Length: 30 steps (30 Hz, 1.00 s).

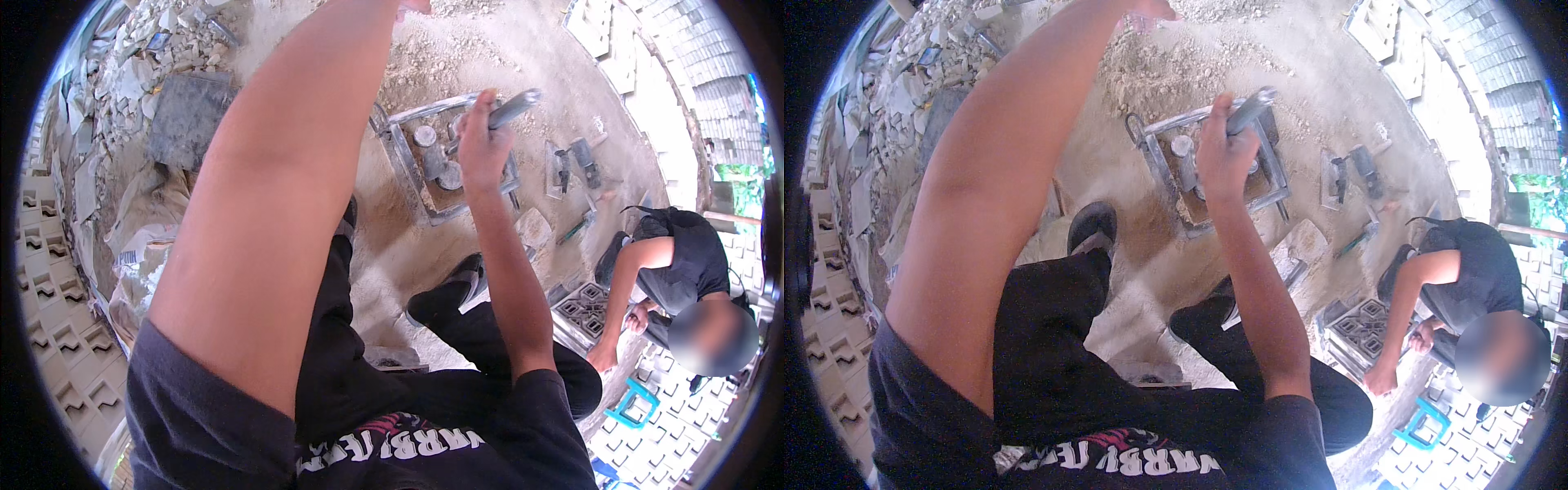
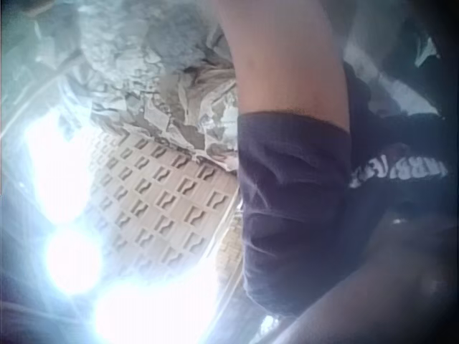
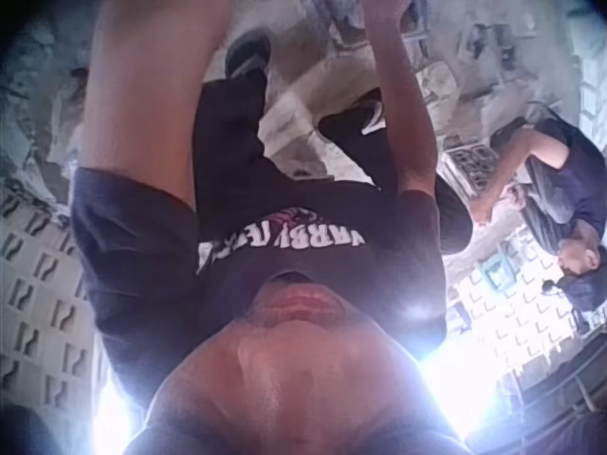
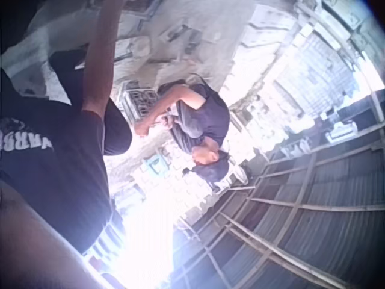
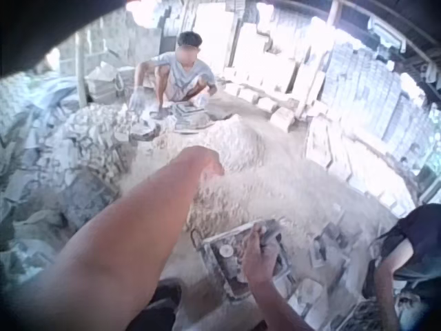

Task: The person uses a trowel to fill a square mold with a dry aggregate mixture, levels the surface, and uses a metal rod to compress the material into cylindrical shapes within the mold.

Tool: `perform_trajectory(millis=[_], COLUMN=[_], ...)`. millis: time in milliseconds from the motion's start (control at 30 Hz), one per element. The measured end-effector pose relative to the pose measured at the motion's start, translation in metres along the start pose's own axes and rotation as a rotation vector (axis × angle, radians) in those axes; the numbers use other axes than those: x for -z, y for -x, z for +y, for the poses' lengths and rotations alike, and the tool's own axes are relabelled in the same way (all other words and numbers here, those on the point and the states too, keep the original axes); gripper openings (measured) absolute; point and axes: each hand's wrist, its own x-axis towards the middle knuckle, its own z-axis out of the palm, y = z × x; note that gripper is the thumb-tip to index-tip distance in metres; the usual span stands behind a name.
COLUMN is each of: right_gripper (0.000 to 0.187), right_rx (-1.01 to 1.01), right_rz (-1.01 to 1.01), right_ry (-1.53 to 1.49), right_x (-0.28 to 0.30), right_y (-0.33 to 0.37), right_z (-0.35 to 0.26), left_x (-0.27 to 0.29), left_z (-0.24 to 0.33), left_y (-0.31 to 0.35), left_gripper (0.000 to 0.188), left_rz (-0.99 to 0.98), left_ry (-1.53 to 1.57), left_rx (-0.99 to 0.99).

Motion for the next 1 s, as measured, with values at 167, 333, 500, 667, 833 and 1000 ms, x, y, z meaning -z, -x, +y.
perform_trajectory(millis=[167, 333, 500, 667, 833, 1000], right_gripper=[0.053, 0.049, 0.039, 0.046, 0.057, 0.055], right_rx=[0.071, 0.180, 0.194, 0.209, 0.118, 0.132], right_rz=[0.118, 0.153, 0.180, 0.222, 0.239, 0.244], right_ry=[0.181, 0.072, 0.277, 0.120, 0.209, 0.264], right_x=[-0.002, 0.018, 0.008, 0.018, 0.006, 0.030], right_y=[-0.007, -0.008, -0.014, -0.018, -0.012, -0.028], right_z=[0.035, 0.015, 0.034, 0.048, -0.022, 0.038], left_x=[-0.003, -0.002, -0.004, -0.001, -0.003, 0.000], left_z=[0.001, 0.015, -0.005, 0.023, 0.017, 0.022], left_y=[0.000, 0.015, 0.003, 0.021, 0.029, 0.005], left_gripper=[0.049, 0.049, 0.048, 0.052, 0.050, 0.051], left_rz=[0.106, -0.005, 0.088, 0.047, 0.106, 0.073], left_ry=[-0.085, 0.043, -0.054, 0.011, -0.020, -0.091], left_rx=[-0.023, 0.054, 0.016, -0.035, 0.061, -0.016])
